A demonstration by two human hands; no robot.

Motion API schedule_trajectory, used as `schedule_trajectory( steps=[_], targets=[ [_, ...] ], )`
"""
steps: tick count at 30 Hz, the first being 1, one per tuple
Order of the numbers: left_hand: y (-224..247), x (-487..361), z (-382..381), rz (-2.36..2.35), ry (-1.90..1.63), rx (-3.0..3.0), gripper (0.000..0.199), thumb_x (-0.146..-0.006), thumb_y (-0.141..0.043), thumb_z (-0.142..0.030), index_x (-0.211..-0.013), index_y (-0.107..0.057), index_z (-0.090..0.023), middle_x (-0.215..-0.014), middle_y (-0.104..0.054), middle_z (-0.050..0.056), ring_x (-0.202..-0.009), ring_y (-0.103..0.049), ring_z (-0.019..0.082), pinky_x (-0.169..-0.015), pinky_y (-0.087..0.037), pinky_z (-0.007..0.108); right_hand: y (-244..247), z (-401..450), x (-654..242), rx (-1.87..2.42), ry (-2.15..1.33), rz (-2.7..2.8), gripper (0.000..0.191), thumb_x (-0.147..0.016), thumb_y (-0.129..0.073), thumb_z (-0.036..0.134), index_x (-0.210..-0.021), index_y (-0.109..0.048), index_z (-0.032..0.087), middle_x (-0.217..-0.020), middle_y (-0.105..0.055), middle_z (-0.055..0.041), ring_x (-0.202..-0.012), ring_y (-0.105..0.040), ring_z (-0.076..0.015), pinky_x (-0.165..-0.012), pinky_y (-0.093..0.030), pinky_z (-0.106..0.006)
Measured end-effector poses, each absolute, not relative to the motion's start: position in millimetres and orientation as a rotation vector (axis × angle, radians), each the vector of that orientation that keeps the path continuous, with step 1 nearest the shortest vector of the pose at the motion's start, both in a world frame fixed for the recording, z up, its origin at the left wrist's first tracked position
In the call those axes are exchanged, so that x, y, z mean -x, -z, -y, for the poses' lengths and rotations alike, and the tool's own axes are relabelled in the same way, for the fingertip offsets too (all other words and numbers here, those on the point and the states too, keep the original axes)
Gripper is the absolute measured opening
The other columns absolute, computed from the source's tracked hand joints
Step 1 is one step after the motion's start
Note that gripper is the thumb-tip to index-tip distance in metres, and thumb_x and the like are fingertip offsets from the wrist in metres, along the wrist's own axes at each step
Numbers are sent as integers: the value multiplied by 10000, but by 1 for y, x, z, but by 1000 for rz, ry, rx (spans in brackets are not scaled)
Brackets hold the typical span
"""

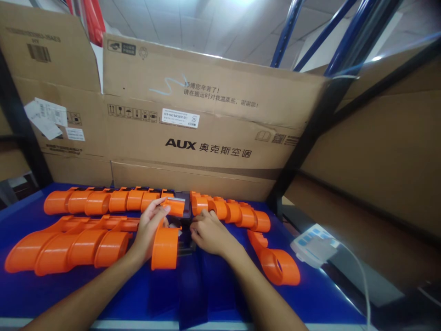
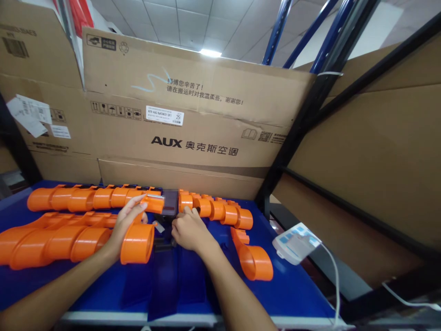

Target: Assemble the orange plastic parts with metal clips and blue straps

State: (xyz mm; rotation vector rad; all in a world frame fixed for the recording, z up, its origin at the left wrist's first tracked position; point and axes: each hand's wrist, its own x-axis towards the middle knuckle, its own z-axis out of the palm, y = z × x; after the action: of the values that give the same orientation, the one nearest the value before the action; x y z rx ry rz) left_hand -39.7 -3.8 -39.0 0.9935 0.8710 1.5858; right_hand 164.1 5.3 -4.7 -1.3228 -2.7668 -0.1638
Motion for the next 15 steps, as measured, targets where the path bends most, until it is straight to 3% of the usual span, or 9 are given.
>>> schedule_trajectory(
  steps=[8,15],
  targets=[
    [36,37,8,-879,-1571,-1049,581,-768,-764,-487,-1240,-606,-188,-585,-563,-55,-513,-491,113,-507,-396,205,7,-11,-172,1307,131,2655,34,-906,-623,176,-925,-648,188,-978,-672,-87,-1039,-524,-263,-850,-357,-360],
    [42,36,4,-849,-1562,-1083,553,-780,-768,-466,-1235,-591,-207,-654,-591,-53,-527,-525,112,-532,-422,218,3,-15,-182,1124,-30,2255,160,-928,-576,183,-1080,-620,204,-1070,-683,-91,-1021,-593,-254,-893,-454,-381]
  ],
)
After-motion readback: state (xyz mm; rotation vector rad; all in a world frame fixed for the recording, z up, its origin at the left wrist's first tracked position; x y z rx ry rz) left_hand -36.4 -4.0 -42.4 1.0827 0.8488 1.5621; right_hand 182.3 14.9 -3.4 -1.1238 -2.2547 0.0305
